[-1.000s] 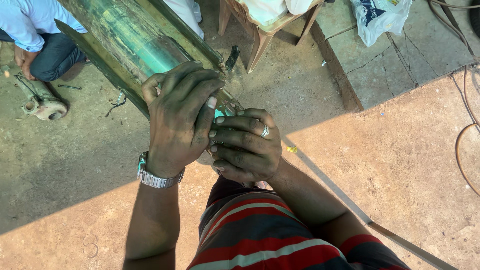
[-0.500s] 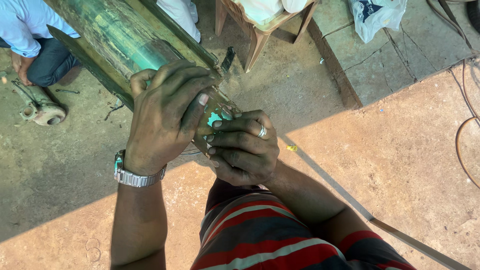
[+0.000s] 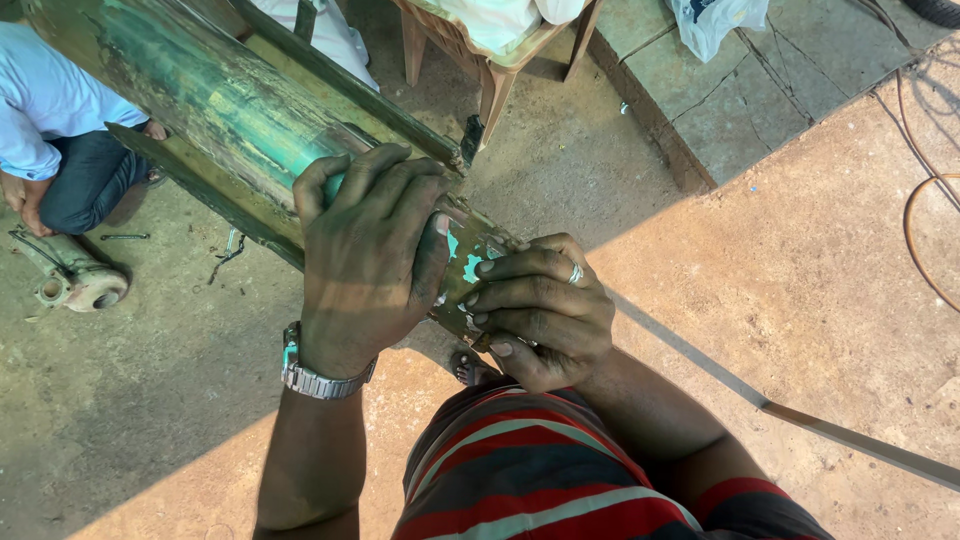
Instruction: The person works on a cylindrical metal part, then moves to a table to disassemble a small mechanical component using a screwdriver. They remove a screw, separate parts, and reassemble the component.
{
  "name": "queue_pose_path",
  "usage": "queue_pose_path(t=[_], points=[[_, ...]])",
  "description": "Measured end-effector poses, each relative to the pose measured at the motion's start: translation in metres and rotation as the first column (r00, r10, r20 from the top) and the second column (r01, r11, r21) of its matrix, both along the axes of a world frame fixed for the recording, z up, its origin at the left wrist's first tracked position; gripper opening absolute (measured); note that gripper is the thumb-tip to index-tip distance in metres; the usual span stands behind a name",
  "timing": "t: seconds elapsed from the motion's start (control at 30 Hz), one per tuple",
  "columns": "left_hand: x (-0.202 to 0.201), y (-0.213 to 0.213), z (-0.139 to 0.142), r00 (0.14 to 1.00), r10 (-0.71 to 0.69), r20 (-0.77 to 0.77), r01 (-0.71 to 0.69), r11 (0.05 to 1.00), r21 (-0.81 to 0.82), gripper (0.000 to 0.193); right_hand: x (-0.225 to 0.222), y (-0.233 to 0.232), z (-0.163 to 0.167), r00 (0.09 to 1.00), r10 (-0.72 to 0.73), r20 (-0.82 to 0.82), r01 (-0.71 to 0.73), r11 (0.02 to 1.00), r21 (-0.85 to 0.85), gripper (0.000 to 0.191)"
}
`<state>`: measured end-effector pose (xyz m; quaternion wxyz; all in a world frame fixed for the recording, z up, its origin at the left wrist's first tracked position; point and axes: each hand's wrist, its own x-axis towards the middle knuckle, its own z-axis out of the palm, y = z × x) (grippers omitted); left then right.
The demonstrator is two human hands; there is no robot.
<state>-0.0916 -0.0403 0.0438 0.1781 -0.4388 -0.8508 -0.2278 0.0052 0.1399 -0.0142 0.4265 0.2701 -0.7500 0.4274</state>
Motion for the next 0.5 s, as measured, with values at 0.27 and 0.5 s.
queue_pose_path(t=[0.27,0.5], points=[[0.0,-0.002,-0.007,0.999,-0.002,-0.037,0.003,0.999,0.035,0.027,0.0,0.002,-0.003,1.0,0.007,-0.028,-0.006,0.999,0.048,0.016],[0.002,0.002,-0.004,0.999,0.029,-0.016,-0.027,0.996,0.082,0.022,-0.007,0.008,0.003,0.988,0.033,-0.153,-0.001,0.979,0.204,0.015]])
